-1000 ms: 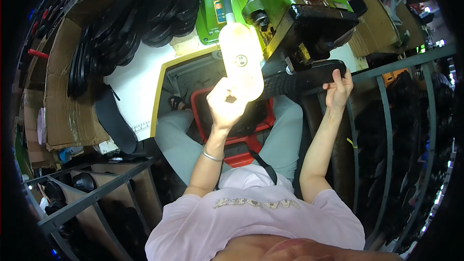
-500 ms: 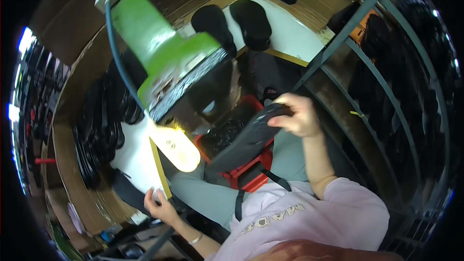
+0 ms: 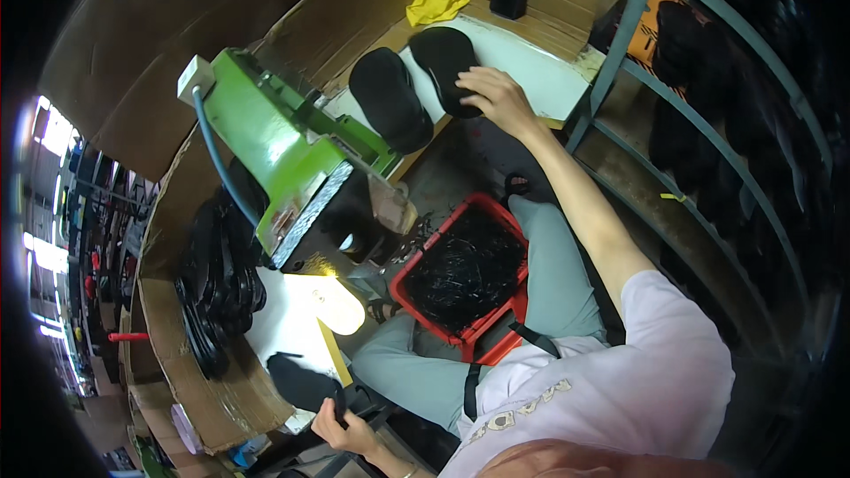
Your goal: The person repeatedly picks up black shoe insoles from a red basket and presses them against a green grinding machine to smooth the edges. After processing, the insoles are placed on a nearby surface. The person continues this cycle for multiple insoles throughout the clip.
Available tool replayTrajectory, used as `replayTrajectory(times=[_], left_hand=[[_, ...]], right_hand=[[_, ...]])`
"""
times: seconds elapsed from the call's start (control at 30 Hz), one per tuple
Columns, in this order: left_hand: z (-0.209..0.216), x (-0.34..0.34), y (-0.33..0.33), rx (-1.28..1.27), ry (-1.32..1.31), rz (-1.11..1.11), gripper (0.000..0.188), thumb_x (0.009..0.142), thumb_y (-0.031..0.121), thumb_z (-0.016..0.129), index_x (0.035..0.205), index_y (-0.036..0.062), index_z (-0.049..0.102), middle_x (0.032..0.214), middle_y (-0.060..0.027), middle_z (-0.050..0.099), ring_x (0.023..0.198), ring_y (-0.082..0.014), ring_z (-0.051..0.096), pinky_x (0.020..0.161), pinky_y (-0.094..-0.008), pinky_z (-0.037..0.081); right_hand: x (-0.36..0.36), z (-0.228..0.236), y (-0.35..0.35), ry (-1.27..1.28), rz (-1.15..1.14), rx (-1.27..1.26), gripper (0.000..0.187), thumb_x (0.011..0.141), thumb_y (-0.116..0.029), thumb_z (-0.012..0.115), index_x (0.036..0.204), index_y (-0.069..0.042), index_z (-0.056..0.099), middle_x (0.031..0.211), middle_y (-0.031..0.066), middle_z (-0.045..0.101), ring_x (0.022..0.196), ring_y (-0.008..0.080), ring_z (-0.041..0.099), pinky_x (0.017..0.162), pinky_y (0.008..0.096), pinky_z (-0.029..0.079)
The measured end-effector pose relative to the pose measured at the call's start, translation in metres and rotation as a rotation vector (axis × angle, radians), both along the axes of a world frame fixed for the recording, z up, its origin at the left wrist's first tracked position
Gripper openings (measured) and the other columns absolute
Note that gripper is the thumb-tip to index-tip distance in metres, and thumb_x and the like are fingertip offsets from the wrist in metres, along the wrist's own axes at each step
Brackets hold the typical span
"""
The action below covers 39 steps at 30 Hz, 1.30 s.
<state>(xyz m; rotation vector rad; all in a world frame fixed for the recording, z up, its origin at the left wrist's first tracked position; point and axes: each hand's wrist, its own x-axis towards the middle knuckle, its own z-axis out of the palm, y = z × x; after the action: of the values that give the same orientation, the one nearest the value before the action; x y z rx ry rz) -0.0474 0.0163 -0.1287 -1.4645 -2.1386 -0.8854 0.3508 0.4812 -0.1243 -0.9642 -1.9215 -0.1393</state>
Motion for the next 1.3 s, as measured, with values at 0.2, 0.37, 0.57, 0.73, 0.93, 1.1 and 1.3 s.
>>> replayTrajectory(times=[0.2,0.37,0.57,0.73,0.93,1.1,1.3], left_hand=[[0.061,0.119,0.074,0.178,-0.263,-0.566,0.026,0.060,-0.005,0.076,0.083,0.0032,0.067,0.083,-0.0097,0.071,0.066,-0.0250,0.062,0.063,-0.0346,0.050],[0.000,0.152,0.150,0.094,-1.447,-0.494,0.018,0.073,-0.005,0.077,0.088,-0.0048,0.067,0.081,-0.0045,0.067,0.070,-0.0076,0.058,0.064,-0.0220,0.047],[-0.017,0.175,0.203,0.283,-1.393,-0.538,0.012,0.076,-0.007,0.075,0.082,-0.0013,0.067,0.079,-0.0029,0.066,0.066,-0.0062,0.056,0.062,-0.0195,0.045],[-0.013,0.179,0.195,0.358,-1.417,-0.478,0.015,0.076,-0.009,0.074,0.086,-0.0027,0.065,0.077,-0.0027,0.065,0.065,-0.0055,0.056,0.065,-0.0200,0.048],[-0.031,0.169,0.177,0.305,-1.519,-0.515,0.019,0.076,-0.010,0.074,0.091,-0.0026,0.063,0.080,-0.0035,0.065,0.068,-0.0069,0.058,0.068,-0.0207,0.050],[-0.020,0.151,0.177,0.289,-1.403,-0.566,0.029,0.072,-0.011,0.076,0.094,-0.0008,0.062,0.088,-0.0042,0.064,0.075,-0.0083,0.059,0.071,-0.0227,0.050],[-0.005,0.105,0.169,0.442,-1.655,-0.561,0.031,0.069,-0.012,0.076,0.096,-0.0042,0.063,0.090,-0.0078,0.067,0.076,-0.0120,0.062,0.071,-0.0244,0.052]], right_hand=[[-0.031,-0.025,-0.152,0.251,0.505,-0.562,0.082,0.062,-0.024,0.088,0.133,-0.006,0.052,0.138,0.0121,0.053,0.130,0.0282,0.046,0.104,0.0410,0.039],[-0.026,-0.105,-0.271,0.393,0.754,-1.561,0.077,0.065,-0.014,0.088,0.132,0.002,0.052,0.123,0.0106,0.062,0.113,0.0210,0.059,0.097,0.0346,0.045],[-0.024,-0.144,-0.323,1.175,0.644,-1.663,0.048,0.074,0.000,0.075,0.119,0.003,0.059,0.114,0.0098,0.064,0.105,0.0194,0.061,0.094,0.0338,0.048],[-0.002,-0.142,-0.315,1.470,0.496,-1.537,0.055,0.071,0.004,0.072,0.123,0.002,0.056,0.118,0.0107,0.063,0.109,0.0233,0.061,0.095,0.0372,0.049],[0.025,-0.068,-0.225,1.435,0.202,-0.960,0.070,0.085,0.001,0.059,0.147,0.003,0.026,0.142,0.0171,0.043,0.126,0.0297,0.048,0.106,0.0402,0.041],[-0.004,-0.016,-0.142,1.333,0.468,-0.899,0.053,0.084,0.004,0.065,0.134,0.000,0.047,0.126,0.0108,0.055,0.115,0.0219,0.055,0.102,0.0338,0.043],[-0.054,-0.022,-0.137,1.359,0.654,-1.029,0.044,0.085,0.006,0.064,0.125,-0.008,0.053,0.116,0.0057,0.059,0.105,0.0173,0.059,0.095,0.0337,0.048]])
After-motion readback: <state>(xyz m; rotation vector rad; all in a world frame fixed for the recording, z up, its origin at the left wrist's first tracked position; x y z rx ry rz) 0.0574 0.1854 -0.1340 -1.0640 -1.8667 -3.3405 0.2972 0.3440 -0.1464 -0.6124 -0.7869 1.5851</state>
